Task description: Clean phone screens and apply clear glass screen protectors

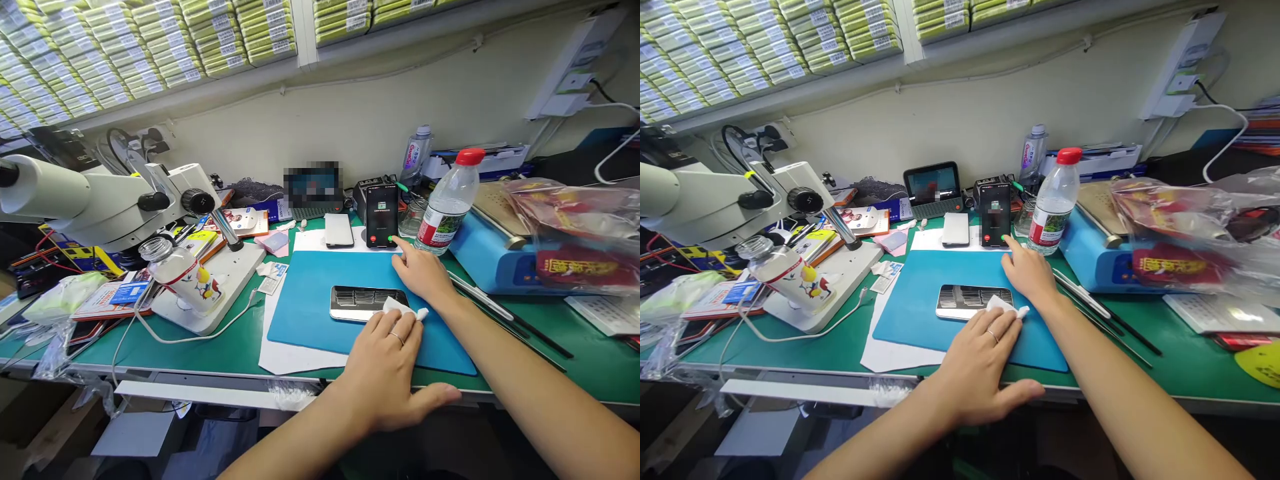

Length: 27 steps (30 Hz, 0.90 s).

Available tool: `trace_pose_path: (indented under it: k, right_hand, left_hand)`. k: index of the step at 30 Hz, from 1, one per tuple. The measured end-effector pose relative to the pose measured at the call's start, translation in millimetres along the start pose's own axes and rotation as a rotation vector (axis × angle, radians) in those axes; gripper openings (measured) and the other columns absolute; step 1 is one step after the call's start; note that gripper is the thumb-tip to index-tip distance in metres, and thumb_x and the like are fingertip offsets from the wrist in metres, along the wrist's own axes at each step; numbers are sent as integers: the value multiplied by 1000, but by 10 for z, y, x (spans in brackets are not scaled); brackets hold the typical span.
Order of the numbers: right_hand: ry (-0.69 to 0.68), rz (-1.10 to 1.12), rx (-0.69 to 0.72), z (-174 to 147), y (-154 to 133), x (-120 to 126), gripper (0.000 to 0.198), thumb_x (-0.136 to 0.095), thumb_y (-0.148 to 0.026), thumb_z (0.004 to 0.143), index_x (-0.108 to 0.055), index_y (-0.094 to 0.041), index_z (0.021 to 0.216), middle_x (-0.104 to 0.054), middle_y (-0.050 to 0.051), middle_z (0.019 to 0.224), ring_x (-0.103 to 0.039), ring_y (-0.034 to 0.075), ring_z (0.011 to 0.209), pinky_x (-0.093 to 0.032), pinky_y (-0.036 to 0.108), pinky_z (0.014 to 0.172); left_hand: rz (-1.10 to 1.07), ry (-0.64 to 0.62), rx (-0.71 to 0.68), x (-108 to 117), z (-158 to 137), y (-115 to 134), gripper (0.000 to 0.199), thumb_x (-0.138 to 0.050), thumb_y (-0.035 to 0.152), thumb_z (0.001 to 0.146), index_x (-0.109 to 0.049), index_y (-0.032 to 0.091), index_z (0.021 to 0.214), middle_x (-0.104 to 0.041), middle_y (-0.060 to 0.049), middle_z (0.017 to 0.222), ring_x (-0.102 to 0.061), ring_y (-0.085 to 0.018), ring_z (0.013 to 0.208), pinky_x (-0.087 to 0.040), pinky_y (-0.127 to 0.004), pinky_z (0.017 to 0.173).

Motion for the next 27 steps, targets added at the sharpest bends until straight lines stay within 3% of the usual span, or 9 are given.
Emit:
trace_pose_path:
  k: [9, 13, 18, 23, 27]
  right_hand:
    - [-59, -51, -18, -13, -11, -34, 56, -37, -31, 98, -54, -19, 150, -80, 13, 100, -74, 34, 91, -52, 41, 73]
    - [-54, -43, -11, -15, -4, -28, 56, -38, -31, 97, -55, -19, 149, -80, 11, 96, -74, 33, 89, -52, 39, 71]
    - [-34, -39, -3, -3, 2, -26, 56, -39, -31, 96, -56, -19, 149, -80, 11, 87, -74, 31, 80, -51, 37, 64]
    - [-78, -68, -24, 6, 1, -68, 58, -37, -35, 99, -50, -20, 154, -80, 13, 101, -74, 33, 86, -53, 40, 69]
    - [-69, -115, 18, 3, -35, -82, 57, -33, -37, 101, -50, -23, 153, -77, 13, 120, -74, 35, 97, -55, 43, 74]
  left_hand:
    - [-16, -79, 21, -93, -25, -4, 80, -33, 70, 102, -36, 12, 157, -38, -10, 163, -30, -26, 154, -24, -43, 128]
    - [29, -92, 109, -13, -180, -217, 80, -34, 69, 102, -33, 13, 159, -32, -9, 166, -29, -28, 154, -27, -48, 127]
    - [106, -37, 239, 219, -397, -530, 69, -33, 62, 105, -38, 15, 157, -38, -8, 163, -36, -29, 152, -29, -52, 126]
    - [129, -19, 286, 247, -501, -595, 71, -36, 60, 105, -36, 12, 158, -35, -10, 164, -33, -32, 153, -29, -54, 125]
    - [82, -17, 260, 150, -411, -445, 80, -38, 67, 101, -38, 10, 157, -36, -13, 164, -30, -35, 153, -30, -53, 125]
Point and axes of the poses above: each hand's wrist, its own z-axis towards the middle knuckle, its own x-axis out of the back of the hand, y = z × x, the point moved 9 cm from there along z, towards the middle knuckle
